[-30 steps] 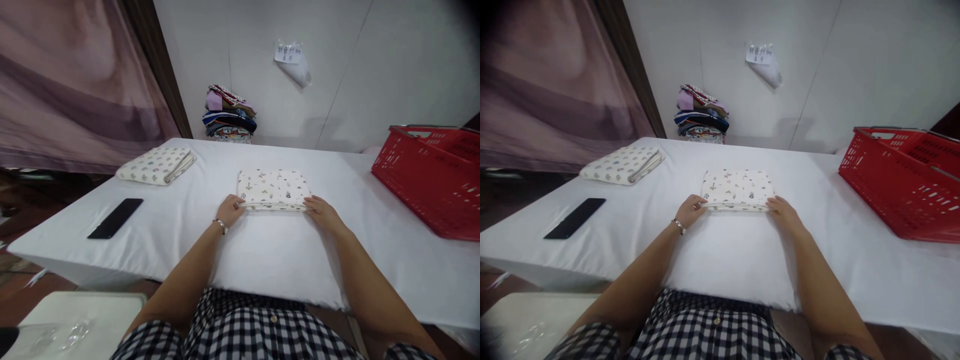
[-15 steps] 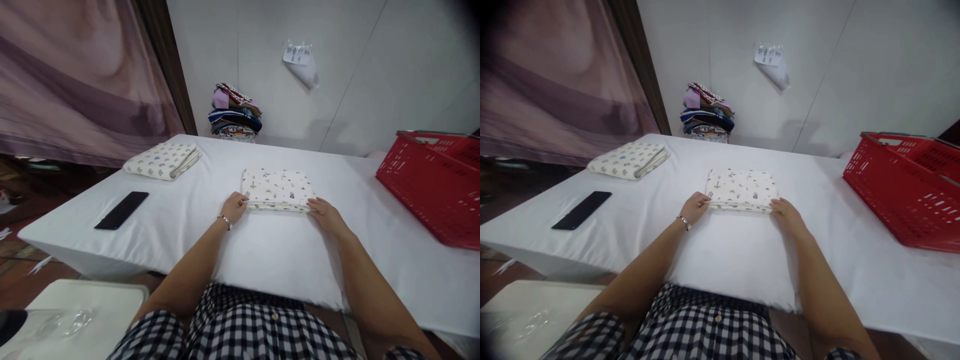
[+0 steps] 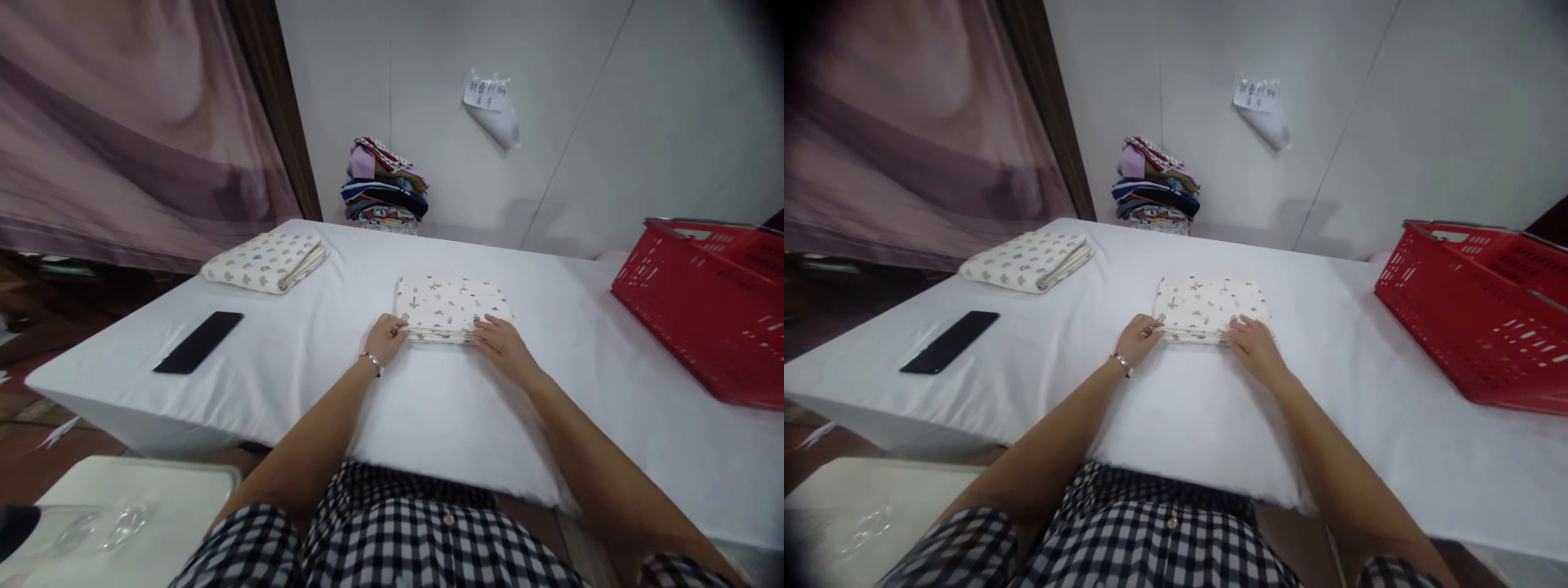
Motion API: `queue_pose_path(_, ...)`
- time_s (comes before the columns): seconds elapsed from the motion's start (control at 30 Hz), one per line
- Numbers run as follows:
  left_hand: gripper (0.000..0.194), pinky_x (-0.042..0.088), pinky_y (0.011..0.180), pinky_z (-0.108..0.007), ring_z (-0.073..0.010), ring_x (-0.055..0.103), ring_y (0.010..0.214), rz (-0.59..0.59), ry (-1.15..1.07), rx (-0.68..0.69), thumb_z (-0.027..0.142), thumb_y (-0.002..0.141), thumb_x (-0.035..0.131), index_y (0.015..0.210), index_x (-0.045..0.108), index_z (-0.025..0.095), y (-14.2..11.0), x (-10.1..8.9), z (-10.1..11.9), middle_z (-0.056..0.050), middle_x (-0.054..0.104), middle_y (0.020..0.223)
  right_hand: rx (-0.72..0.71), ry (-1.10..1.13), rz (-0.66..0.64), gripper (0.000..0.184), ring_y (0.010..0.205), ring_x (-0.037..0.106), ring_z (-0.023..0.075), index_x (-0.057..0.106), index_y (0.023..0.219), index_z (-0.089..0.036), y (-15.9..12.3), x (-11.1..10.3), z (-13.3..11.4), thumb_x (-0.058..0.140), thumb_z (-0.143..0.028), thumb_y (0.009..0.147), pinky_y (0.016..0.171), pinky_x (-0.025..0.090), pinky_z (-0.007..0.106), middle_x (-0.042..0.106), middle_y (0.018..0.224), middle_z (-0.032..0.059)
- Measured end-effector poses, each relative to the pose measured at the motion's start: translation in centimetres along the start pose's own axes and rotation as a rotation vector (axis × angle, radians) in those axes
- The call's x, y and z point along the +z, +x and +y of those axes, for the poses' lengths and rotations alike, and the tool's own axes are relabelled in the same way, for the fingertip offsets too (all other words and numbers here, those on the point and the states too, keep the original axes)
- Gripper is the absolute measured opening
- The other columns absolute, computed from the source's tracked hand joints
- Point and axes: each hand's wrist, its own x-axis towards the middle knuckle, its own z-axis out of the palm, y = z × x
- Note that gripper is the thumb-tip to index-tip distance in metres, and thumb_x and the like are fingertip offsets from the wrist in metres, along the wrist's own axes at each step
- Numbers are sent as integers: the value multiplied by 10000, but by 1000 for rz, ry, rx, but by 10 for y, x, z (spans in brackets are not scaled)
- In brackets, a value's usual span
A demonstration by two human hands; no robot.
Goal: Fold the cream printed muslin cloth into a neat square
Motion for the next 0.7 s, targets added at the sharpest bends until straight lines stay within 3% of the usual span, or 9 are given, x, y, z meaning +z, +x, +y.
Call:
queue_pose_path(0.2, 120, 472, 651, -257, -97, 526, 650, 23, 1, 0, 297, 768, 554, 773, 632, 207, 1, 2, -1, -1, 533, 851, -97, 34, -18, 191, 1241, 384, 270, 673, 815, -238, 36, 20, -37, 487, -265, 849, 988, 313, 489, 593, 1172, 52)
queue_pose_path(0.33, 131, 473, 653, -258, -104, 533, 663, 20, 20, 12, 306, 774, 551, 797, 642, 215, 1, 2, -2, 0, 540, 844, -117, 14, -5, 188, 1281, 320, 277, 669, 834, -233, 47, 42, -58, 481, -235, 849, 1001, 263, 527, 532, 1256, 66)
queue_pose_path(0.47, 125, 471, 674, -265, -107, 535, 674, 10, 4, 18, 292, 778, 547, 795, 646, 217, 1, 1, -2, 2, 537, 833, -114, -47, 21, 189, 1300, 285, 272, 660, 821, -226, 51, 57, -69, 475, -212, 853, 1017, 221, 542, 499, 1292, 68)
queue_pose_path(0.7, 114, 461, 696, -276, -109, 534, 685, -19, -22, 11, 272, 772, 547, 783, 644, 213, 3, -1, 0, 2, 542, 842, -94, -140, 76, 188, 1294, 295, 263, 642, 816, -206, 53, 63, -77, 461, -182, 858, 1027, 218, 532, 497, 1296, 66)
